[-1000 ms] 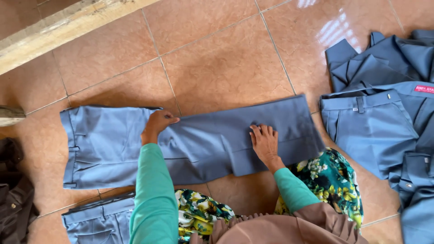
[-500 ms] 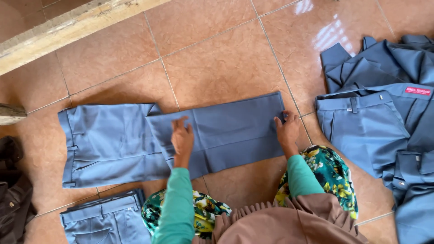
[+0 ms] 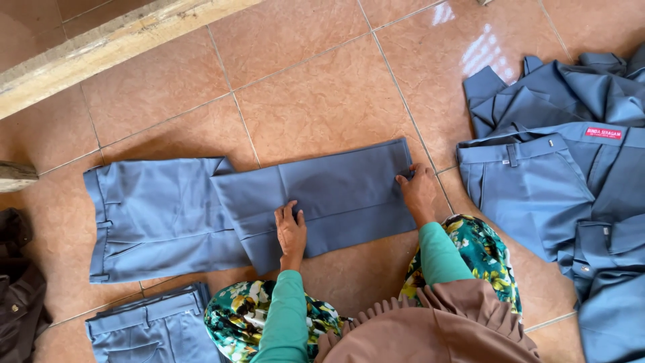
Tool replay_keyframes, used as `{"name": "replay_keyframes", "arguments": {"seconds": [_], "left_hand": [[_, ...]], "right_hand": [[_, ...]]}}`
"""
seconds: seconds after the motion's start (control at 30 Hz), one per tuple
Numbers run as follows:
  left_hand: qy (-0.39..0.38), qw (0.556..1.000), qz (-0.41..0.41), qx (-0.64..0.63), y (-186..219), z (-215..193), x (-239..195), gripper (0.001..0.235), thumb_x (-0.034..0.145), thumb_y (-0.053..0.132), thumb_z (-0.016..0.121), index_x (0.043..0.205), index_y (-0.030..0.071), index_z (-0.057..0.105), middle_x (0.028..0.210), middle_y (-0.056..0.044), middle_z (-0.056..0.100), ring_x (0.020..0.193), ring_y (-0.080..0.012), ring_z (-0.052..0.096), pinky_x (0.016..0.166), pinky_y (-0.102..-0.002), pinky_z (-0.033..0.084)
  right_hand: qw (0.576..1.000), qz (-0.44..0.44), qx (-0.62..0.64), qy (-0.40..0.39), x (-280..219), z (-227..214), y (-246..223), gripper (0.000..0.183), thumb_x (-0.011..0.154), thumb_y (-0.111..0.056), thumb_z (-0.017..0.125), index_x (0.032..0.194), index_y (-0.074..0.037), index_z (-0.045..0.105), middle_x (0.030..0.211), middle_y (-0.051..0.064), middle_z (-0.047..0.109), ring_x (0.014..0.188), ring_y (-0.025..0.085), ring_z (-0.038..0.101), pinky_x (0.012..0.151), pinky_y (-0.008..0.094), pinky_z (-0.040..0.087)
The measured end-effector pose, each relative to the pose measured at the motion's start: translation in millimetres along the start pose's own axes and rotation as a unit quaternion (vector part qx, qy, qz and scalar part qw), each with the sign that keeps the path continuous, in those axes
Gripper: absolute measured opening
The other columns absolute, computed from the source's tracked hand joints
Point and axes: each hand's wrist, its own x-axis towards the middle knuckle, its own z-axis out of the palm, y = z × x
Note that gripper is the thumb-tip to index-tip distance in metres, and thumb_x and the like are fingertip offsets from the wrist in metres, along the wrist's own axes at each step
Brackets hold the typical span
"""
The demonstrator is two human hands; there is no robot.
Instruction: The person sits on the floor and folds several pairs of grey trousers by hand. They align the legs, fold the pants in half, then fold them into smaller rectangles, and place each folded pair into a neat stack.
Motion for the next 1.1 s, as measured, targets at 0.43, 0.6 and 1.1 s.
{"name": "replay_keyframes", "arguments": {"seconds": [0.43,0.6,1.1], "left_hand": [[0.002,0.999,-0.001,-0.035,0,-6,-6,0.033,0.09,0.013,0.069,0.122,0.022,0.065,0.118,-0.006,0.054,0.094,-0.0252,0.066,0.086,-0.039,0.057],[0.013,0.999,-0.006,-0.033,-7,-4,-4,0.033,0.089,0.013,0.071,0.119,0.023,0.066,0.117,-0.004,0.054,0.093,-0.0233,0.065,0.085,-0.038,0.057],[-0.025,0.999,-0.012,-0.036,0,-2,-7,0.036,0.086,0.011,0.072,0.12,0.023,0.066,0.12,-0.005,0.052,0.109,-0.0318,0.064,0.096,-0.043,0.055]], "right_hand": [[0.98,-0.175,-0.032,0.093,-12,19,9,0.04,0.083,-0.024,0.082,0.114,-0.026,0.055,0.117,0.005,0.053,0.108,0.033,0.06,0.091,0.044,0.052],[0.996,-0.018,0.082,-0.031,-12,-9,-3,0.057,0.087,-0.022,0.079,0.136,-0.025,0.05,0.118,0.013,0.06,0.113,0.043,0.065,0.099,0.052,0.053],[0.993,-0.034,0.098,-0.063,12,-24,19,0.075,0.084,-0.026,0.087,0.15,-0.018,0.052,0.119,0.013,0.055,0.111,0.038,0.064,0.094,0.052,0.054]]}}
